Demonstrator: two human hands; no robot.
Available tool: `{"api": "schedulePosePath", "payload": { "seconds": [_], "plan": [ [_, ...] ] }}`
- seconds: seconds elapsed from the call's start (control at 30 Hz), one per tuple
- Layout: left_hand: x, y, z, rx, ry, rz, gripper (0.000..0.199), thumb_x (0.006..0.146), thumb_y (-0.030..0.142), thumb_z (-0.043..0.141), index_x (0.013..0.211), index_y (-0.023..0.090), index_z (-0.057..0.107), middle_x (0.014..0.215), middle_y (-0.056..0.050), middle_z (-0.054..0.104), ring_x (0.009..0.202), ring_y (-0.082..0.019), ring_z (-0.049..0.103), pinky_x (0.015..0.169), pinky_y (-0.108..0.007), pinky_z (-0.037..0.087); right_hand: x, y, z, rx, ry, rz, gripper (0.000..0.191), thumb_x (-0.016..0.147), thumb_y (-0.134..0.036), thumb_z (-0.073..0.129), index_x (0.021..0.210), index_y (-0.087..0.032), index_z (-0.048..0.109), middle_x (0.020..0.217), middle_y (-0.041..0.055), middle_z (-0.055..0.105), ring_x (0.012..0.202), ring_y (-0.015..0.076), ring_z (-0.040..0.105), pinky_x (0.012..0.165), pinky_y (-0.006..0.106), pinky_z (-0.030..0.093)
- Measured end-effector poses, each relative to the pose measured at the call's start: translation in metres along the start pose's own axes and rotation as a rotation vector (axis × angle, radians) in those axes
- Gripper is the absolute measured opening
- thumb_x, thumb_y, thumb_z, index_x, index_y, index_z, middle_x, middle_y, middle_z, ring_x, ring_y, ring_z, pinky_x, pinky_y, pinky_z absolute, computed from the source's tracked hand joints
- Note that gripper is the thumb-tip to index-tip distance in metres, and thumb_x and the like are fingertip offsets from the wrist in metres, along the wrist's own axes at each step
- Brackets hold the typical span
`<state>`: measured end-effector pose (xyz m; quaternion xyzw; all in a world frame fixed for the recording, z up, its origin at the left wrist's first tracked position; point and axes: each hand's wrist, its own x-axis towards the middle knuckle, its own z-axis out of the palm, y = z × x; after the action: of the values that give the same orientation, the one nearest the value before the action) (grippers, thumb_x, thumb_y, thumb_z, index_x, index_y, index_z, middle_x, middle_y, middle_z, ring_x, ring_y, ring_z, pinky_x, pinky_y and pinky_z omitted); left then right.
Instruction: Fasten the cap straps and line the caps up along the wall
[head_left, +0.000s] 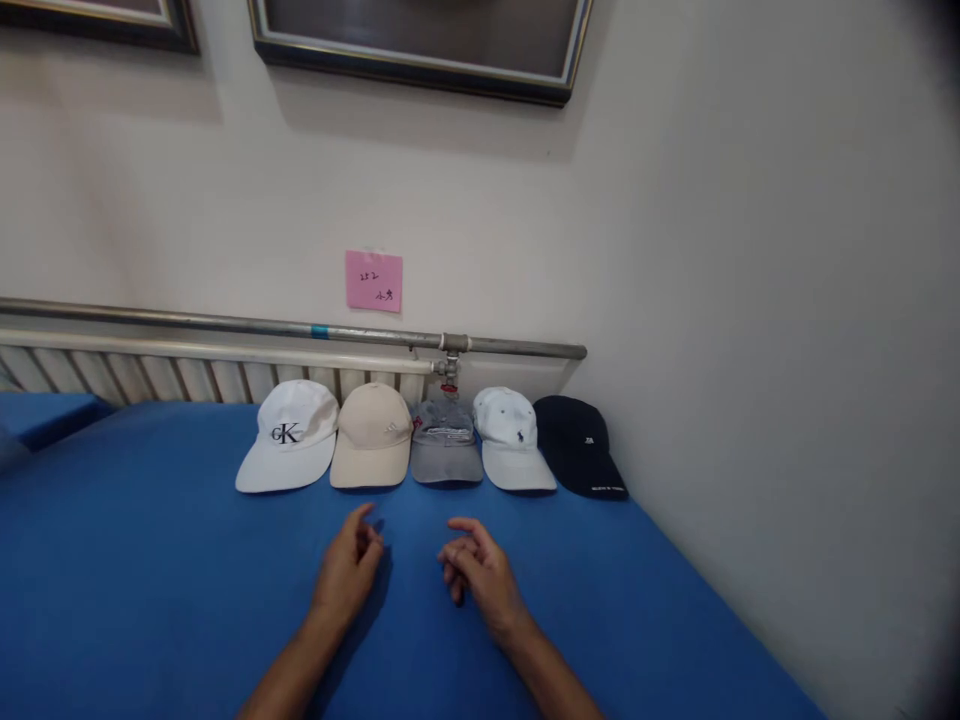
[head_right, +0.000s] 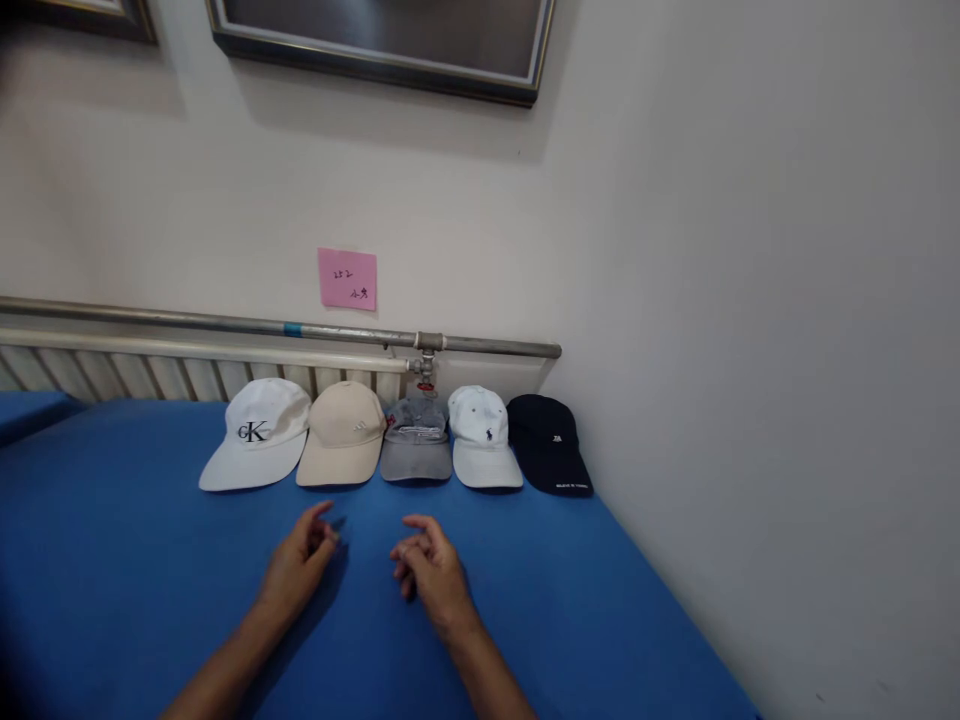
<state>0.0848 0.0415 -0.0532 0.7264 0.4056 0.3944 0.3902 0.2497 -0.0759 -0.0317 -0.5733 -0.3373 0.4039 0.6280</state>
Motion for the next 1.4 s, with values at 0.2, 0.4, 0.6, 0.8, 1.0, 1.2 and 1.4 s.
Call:
{"api": "schedulePosePath", "payload": {
  "seconds": [0.2,0.4,0.6,0.8,1.0,1.2,1.4],
  "plan": [
    [0.003,0.015,-0.026,0.055,0.159,-0.067,0.086,0.073,0.038,0.057,0.151,0.016,0.029,0.064,0.005,0.05,0.056,-0.019,0.051,0.058,-0.031,0.042,-0.008,-0.028,-0.037,-0.098,0.253,-0.161,0.073,0.071,-0.033,0.069,0.136,-0.019,0.041,0.063,-0.0096,0.046,0.048,0.0094,0.04,0.048,0.023,0.036],
    [-0.006,0.023,-0.032,0.16,0.175,0.058,0.089,0.075,0.04,0.053,0.154,0.017,0.019,0.07,0.002,0.053,0.058,-0.021,0.053,0.059,-0.034,0.045,-0.032,-0.058,-0.054,-0.316,0.468,-0.412,0.071,0.08,-0.031,0.063,0.145,-0.022,0.036,0.07,-0.0065,0.048,0.06,0.0112,0.043,0.065,0.027,0.043],
    [-0.017,0.032,-0.041,0.211,0.255,0.121,0.086,0.075,0.042,0.052,0.153,0.016,0.024,0.078,-0.001,0.054,0.06,-0.021,0.053,0.062,-0.035,0.046,-0.047,-0.069,-0.054,-0.393,0.564,-0.532,0.069,0.083,-0.031,0.06,0.147,-0.022,0.034,0.071,-0.0054,0.05,0.062,0.0121,0.047,0.067,0.027,0.044],
    [-0.018,0.039,-0.045,0.242,0.198,0.074,0.085,0.078,0.044,0.047,0.154,0.015,0.018,0.082,-0.002,0.055,0.062,-0.02,0.054,0.062,-0.033,0.046,-0.041,-0.059,-0.057,-0.394,0.558,-0.495,0.072,0.079,-0.024,0.06,0.147,-0.022,0.036,0.067,-0.007,0.048,0.055,0.0108,0.044,0.058,0.024,0.044],
    [-0.017,0.041,-0.047,0.327,0.098,-0.009,0.09,0.081,0.041,0.05,0.155,0.017,0.007,0.079,0.0,0.058,0.067,-0.022,0.06,0.063,-0.032,0.046,-0.035,-0.051,-0.061,-0.412,0.519,-0.459,0.076,0.077,-0.018,0.06,0.148,-0.025,0.034,0.066,-0.0076,0.049,0.054,0.0105,0.046,0.058,0.024,0.045],
    [-0.021,0.049,-0.046,0.366,0.07,-0.028,0.087,0.083,0.044,0.047,0.155,0.017,0.008,0.082,-0.002,0.06,0.072,-0.025,0.062,0.065,-0.034,0.048,-0.035,-0.048,-0.061,-0.411,0.449,-0.416,0.077,0.075,-0.015,0.059,0.148,-0.027,0.036,0.066,-0.0079,0.049,0.053,0.0094,0.045,0.057,0.022,0.043],
    [-0.019,0.041,-0.042,0.382,0.047,-0.027,0.089,0.079,0.05,0.047,0.155,0.022,0.009,0.083,-0.002,0.061,0.073,-0.027,0.064,0.064,-0.035,0.049,-0.032,-0.045,-0.064,-0.37,0.445,-0.385,0.079,0.072,-0.012,0.06,0.146,-0.028,0.04,0.064,-0.0091,0.048,0.054,0.0091,0.045,0.059,0.022,0.043]
  ]
}}
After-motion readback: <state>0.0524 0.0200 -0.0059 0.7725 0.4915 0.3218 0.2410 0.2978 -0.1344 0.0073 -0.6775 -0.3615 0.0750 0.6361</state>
